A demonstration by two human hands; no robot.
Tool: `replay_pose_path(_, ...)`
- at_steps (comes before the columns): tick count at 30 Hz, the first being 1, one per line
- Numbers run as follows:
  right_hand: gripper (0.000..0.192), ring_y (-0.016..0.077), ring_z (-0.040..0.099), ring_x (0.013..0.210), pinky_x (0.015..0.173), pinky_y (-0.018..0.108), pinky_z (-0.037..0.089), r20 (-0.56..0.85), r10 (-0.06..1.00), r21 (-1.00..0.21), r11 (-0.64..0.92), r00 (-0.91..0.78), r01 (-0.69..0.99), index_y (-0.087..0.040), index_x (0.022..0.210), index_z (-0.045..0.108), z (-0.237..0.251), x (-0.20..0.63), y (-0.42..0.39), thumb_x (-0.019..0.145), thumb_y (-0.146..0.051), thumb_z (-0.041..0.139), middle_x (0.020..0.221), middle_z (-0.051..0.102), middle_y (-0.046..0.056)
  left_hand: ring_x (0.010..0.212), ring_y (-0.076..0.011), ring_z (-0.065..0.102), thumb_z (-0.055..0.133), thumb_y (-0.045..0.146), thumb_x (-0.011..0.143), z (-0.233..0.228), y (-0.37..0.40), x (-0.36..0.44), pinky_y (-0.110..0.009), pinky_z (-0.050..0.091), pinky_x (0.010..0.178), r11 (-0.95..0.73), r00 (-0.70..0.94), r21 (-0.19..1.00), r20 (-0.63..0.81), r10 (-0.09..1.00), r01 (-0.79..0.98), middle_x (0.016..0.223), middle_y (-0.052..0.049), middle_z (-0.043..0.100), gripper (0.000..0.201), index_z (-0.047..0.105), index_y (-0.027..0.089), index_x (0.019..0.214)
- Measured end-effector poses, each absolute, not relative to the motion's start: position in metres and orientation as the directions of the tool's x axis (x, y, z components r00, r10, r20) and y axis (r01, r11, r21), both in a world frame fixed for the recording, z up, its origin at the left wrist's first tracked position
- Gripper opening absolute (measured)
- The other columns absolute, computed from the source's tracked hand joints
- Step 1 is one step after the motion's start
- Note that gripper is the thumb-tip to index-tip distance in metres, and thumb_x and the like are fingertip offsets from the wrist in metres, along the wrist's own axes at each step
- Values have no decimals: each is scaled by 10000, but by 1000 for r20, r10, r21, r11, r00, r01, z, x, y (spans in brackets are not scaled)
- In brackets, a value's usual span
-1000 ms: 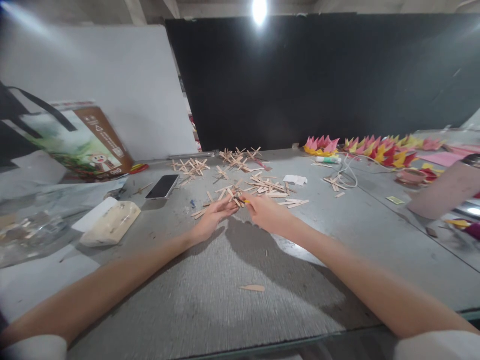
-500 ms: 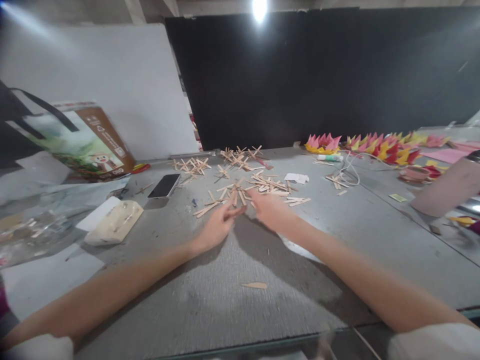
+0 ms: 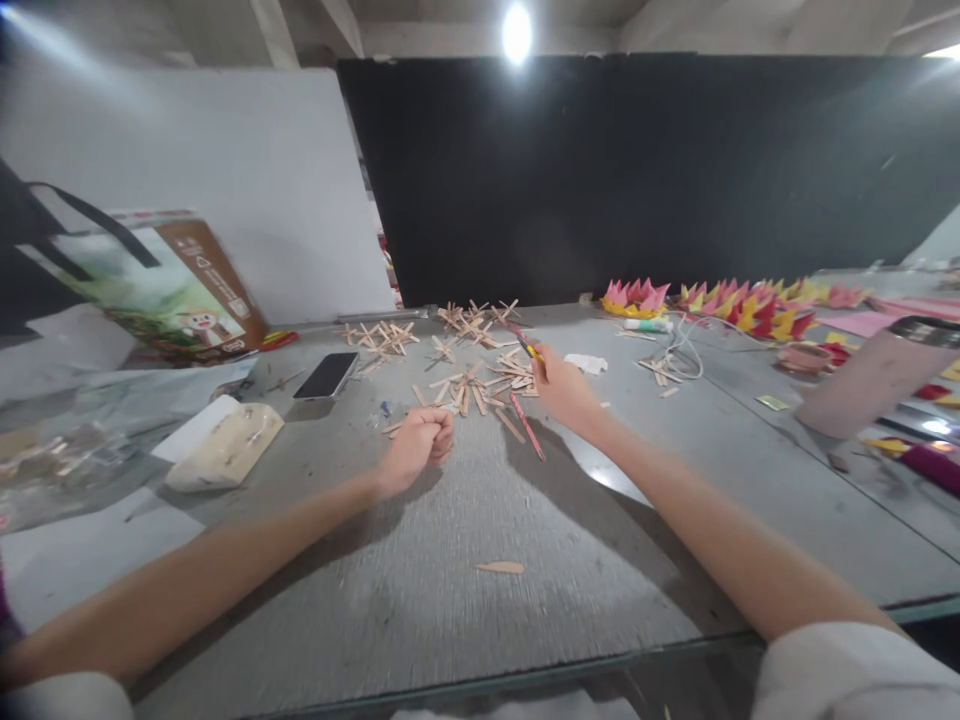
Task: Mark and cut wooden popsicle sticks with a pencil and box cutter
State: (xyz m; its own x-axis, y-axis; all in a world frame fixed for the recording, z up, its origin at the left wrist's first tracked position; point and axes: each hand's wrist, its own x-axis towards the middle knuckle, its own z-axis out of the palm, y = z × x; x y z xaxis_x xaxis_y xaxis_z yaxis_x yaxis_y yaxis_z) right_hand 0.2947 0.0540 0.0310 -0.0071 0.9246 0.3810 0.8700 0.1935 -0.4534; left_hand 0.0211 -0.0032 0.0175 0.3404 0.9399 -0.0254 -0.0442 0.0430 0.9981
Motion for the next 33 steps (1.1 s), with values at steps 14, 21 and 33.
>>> replay_pose_path(14,360,266,704,939,813,330,466,339,939,-515,233,-53,825,-178,1315,665,2,299,57,1096,-321,417,1110,796,138,492,-101,273,585,70,706,37,-26,24,-239,352,553,275,665,850,114,738,-450,533,72,371,230,567,203,893)
replay_pose_path(21,341,267,709,930,777,319,451,338,940,-515,228,-49,826,-174,1313,652,-5,300,57,1105,-322,427,1102,793,148,546,-91,337,766,215,879,41,-32,25,-256,406,626,207,652,873,155,742,-442,598,93,413,234,549,221,967)
replay_pose_path(33,314,249,730,953,809,297,469,310,947,-492,236,-85,838,-182,1283,675,-3,296,49,1104,-278,434,1123,805,138,538,-146,611,795,379,910,19,-19,22,-254,434,600,-31,600,998,57,798,-53,529,79,591,326,547,229,1059)
